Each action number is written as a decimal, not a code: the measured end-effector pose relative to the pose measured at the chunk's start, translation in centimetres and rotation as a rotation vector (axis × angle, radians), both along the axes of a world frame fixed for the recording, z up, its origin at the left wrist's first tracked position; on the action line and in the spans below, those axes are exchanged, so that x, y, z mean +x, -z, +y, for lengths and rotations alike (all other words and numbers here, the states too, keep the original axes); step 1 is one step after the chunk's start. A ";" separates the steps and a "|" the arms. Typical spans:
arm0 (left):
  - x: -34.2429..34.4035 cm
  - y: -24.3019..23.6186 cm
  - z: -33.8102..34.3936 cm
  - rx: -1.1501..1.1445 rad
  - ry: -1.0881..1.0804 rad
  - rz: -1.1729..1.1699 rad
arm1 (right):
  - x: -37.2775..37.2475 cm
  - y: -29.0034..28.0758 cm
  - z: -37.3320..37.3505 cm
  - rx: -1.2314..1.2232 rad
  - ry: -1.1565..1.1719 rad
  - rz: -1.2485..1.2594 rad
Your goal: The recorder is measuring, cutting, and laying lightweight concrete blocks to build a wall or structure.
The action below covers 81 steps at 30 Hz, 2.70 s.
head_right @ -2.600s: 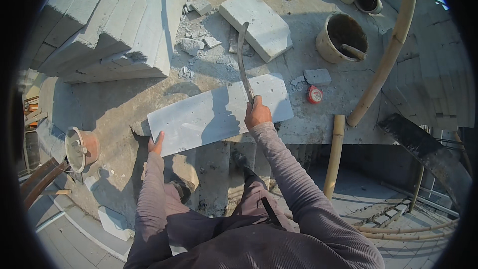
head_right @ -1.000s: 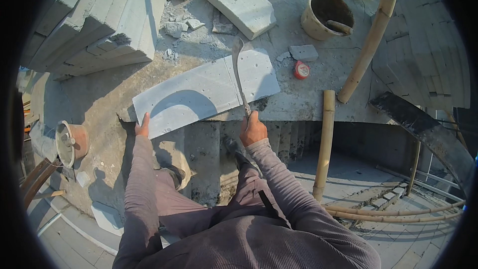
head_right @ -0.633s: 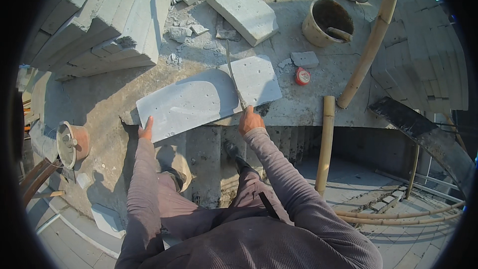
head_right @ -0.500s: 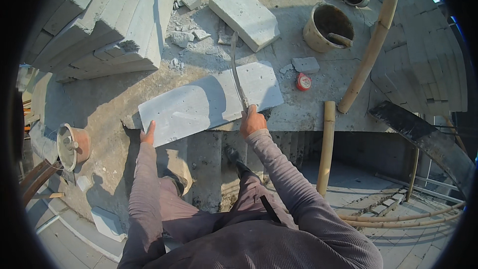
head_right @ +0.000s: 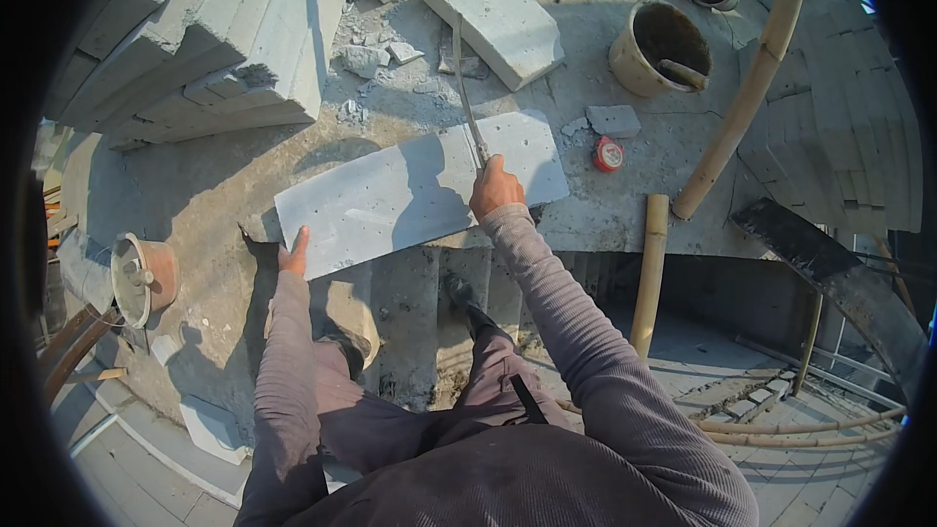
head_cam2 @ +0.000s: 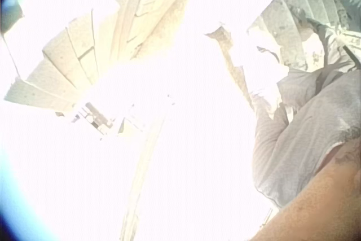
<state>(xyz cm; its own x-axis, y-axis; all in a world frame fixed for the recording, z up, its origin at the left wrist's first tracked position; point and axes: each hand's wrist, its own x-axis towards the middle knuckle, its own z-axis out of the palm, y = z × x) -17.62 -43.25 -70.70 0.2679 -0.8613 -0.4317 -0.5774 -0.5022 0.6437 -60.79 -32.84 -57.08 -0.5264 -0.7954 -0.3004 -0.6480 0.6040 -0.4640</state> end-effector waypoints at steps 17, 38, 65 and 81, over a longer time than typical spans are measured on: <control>0.8 1.4 -0.3 -0.010 0.070 0.204 | 2.2 1.1 8.5 -0.425 0.118 -0.031; -0.3 0.1 -0.1 -0.017 -0.043 0.232 | 3.3 0.9 16.8 -0.490 0.200 -0.149; 0.9 2.4 -1.0 -0.113 0.078 0.185 | 1.2 -0.9 6.6 0.155 0.007 -0.046; 0.6 1.2 -0.7 -0.005 0.100 0.085 | -2.4 -0.6 1.3 0.085 0.047 -0.054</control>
<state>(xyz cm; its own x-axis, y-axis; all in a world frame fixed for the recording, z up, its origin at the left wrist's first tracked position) -17.05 -43.91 -71.90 0.1432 -0.8838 -0.4453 -0.5674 -0.4420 0.6948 -63.20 -31.58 -56.50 -0.5437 -0.7404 -0.3951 -0.5931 0.6721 -0.4433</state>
